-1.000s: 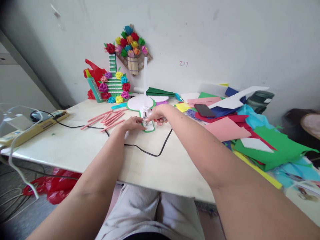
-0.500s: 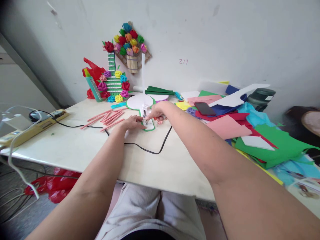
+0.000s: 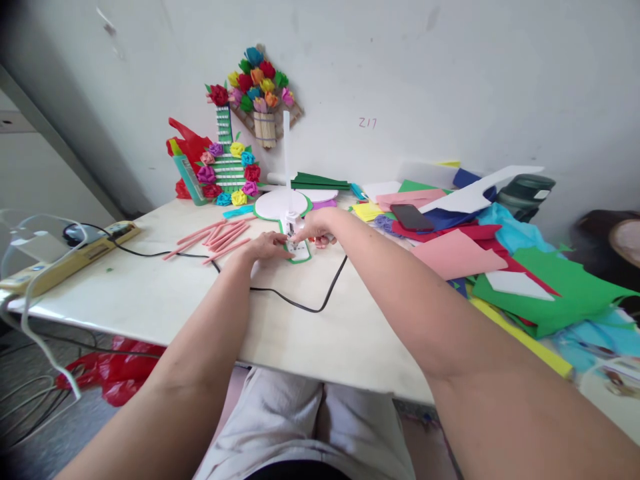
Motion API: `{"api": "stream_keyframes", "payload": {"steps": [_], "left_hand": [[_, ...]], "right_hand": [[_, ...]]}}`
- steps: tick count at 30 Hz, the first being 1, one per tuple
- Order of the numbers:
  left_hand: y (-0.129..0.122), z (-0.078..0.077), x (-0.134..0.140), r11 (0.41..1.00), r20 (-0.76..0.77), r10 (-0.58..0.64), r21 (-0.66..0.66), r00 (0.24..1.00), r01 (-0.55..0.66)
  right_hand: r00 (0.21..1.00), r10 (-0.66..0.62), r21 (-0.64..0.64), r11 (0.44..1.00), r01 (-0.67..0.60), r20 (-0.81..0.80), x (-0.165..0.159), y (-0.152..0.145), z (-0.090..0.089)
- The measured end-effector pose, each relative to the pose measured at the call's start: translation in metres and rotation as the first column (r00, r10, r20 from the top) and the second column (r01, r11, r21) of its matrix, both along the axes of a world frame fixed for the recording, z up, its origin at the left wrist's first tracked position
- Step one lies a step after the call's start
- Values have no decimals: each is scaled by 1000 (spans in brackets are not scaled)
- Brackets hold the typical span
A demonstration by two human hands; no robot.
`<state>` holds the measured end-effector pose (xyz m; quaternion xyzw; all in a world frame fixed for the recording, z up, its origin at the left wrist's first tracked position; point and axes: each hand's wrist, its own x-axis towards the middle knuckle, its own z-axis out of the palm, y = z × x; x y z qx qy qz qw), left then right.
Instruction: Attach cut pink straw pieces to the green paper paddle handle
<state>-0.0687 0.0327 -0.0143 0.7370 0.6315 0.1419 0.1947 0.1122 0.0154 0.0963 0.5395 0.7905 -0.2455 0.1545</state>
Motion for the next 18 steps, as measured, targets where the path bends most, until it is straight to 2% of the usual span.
{"api": "stream_keyframes", "payload": {"steps": [6, 11, 18], "left_hand": [[-10, 10, 6, 1000, -66, -5, 4, 998, 5], [-10, 10, 4, 1000, -54, -10, 3, 999, 10], [-7, 5, 1, 1000, -43, -19, 15, 999, 20]], "right_hand": [[996, -11, 32, 999, 14, -90, 8, -9, 9], [986, -37, 91, 994, 52, -161, 15, -18, 23], [985, -39, 16, 999, 43, -169, 14, -18, 12]]}}
